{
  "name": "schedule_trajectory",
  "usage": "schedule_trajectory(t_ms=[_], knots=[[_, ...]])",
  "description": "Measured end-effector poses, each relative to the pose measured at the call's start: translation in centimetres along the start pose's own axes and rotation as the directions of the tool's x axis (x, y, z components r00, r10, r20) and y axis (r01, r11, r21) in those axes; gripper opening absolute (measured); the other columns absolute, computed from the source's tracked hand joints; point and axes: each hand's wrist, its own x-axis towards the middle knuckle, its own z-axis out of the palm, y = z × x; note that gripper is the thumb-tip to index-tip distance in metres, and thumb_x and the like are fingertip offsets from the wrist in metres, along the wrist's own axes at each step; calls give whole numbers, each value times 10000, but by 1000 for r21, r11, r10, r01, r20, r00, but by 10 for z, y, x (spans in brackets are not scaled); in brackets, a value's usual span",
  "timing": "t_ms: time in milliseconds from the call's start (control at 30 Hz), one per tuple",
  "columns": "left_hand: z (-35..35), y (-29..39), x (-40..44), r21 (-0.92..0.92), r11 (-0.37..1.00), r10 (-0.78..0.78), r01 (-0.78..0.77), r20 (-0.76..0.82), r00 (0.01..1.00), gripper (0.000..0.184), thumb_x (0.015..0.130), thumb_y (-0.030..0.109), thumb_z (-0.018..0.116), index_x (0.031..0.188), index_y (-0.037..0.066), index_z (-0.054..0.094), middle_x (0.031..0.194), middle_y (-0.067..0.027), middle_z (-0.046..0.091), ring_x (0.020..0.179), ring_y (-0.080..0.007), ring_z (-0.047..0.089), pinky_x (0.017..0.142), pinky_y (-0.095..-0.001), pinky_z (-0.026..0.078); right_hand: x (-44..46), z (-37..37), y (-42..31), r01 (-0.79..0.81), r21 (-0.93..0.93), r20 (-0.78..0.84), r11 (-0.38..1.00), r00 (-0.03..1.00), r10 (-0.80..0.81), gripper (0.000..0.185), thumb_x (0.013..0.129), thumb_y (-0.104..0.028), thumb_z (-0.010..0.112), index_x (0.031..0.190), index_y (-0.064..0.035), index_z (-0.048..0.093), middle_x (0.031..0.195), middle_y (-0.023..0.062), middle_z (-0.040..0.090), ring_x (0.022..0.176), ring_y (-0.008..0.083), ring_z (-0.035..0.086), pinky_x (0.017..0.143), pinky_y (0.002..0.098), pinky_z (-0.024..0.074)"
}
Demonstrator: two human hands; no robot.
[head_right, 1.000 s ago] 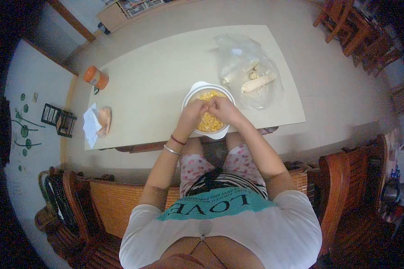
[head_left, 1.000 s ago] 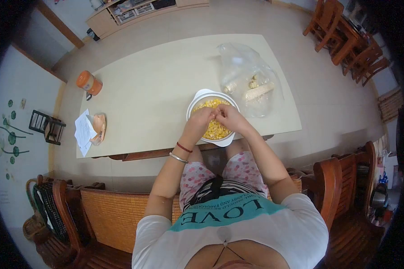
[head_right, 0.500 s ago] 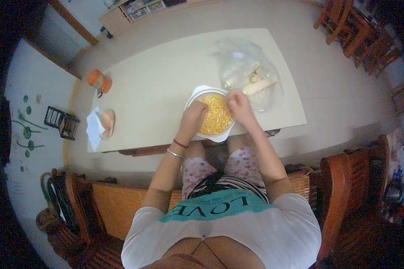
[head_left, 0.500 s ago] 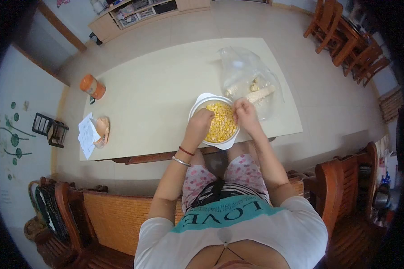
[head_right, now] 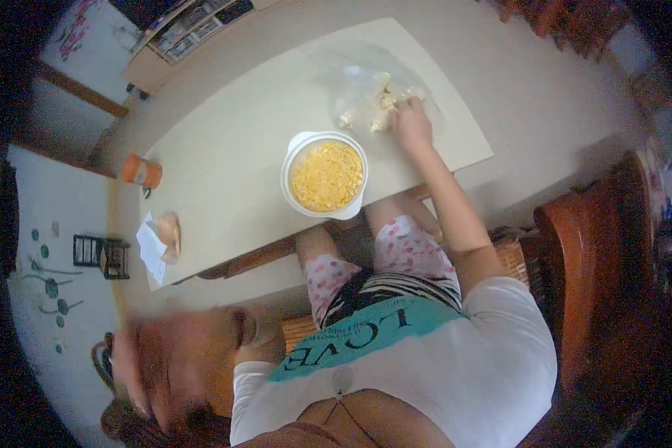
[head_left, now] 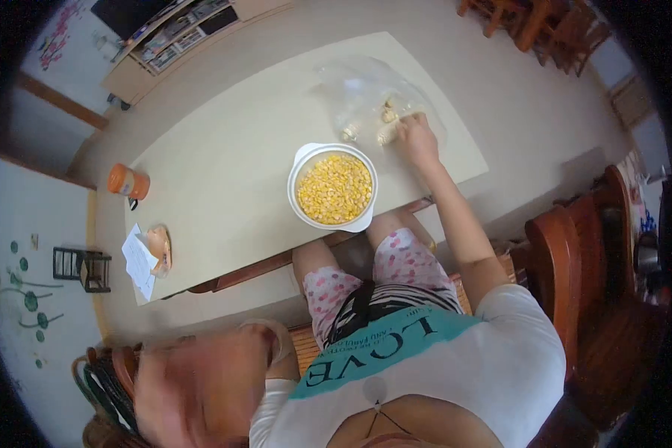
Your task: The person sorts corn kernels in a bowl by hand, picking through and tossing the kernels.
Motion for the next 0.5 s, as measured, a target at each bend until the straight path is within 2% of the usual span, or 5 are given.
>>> schedule_trajectory(t_ms=[100, 233, 333, 367, 500], knots=[[-7, 33, 43, -248, 906, 270, -342, -282, 920, 198, 893, 149, 483, 1010, 10, 560, 982, -110, 589, 904, -238, 568, 796, -371, 467, -13, -5, -23, 162, 258, -222, 953, 969, -104, 193, 853, -86, 526, 1028, -17, 570, 944, 164, 584, 867, 341, 593, 739, 400, 482], [-10, 54, 56, -282, 844, 352, -457, -352, 867, 223, 899, 165, 478, 1041, 9, 552, 1022, -114, 580, 941, -242, 554, 815, -388, 462, -41, -17, -70, 256, 461, -51, 850, 964, -262, 203, 854, -29, 509, 1050, -15, 561, 907, 160, 594, 827, 309, 600, 712, 369, 479], [-12, 60, 54, -288, 839, 346, -462, -373, 861, 243, 903, 177, 475, 1064, 9, 545, 1052, -116, 572, 968, -246, 543, 828, -401, 458, -51, -7, -80, 264, 454, 120, 851, 928, -352, 203, 858, -27, 501, 1052, -12, 559, 932, 173, 603, 854, 316, 603, 725, 368, 479], [-14, 62, 54, -290, 839, 338, -460, -384, 859, 250, 904, 181, 474, 1071, 9, 543, 1062, -117, 570, 978, -247, 539, 833, -405, 457, -52, -6, -81, 170, 460, 264, 871, 911, -317, 192, 866, -48, 494, 1042, -5, 556, 984, 193, 606, 902, 344, 597, 756, 394, 478], [-18, 66, 53, -274, 839, 337, -471, -419, 843, 277, 909, 197, 469, 1102, 9, 534, 1102, -120, 560, 1014, -251, 525, 851, -422, 451, -54, -3, -85, 216, 344, 297, 914, 898, -324, 194, 857, -61, 487, 1026, 6, 555, 977, 205, 603, 922, 355, 591, 778, 427, 476]])
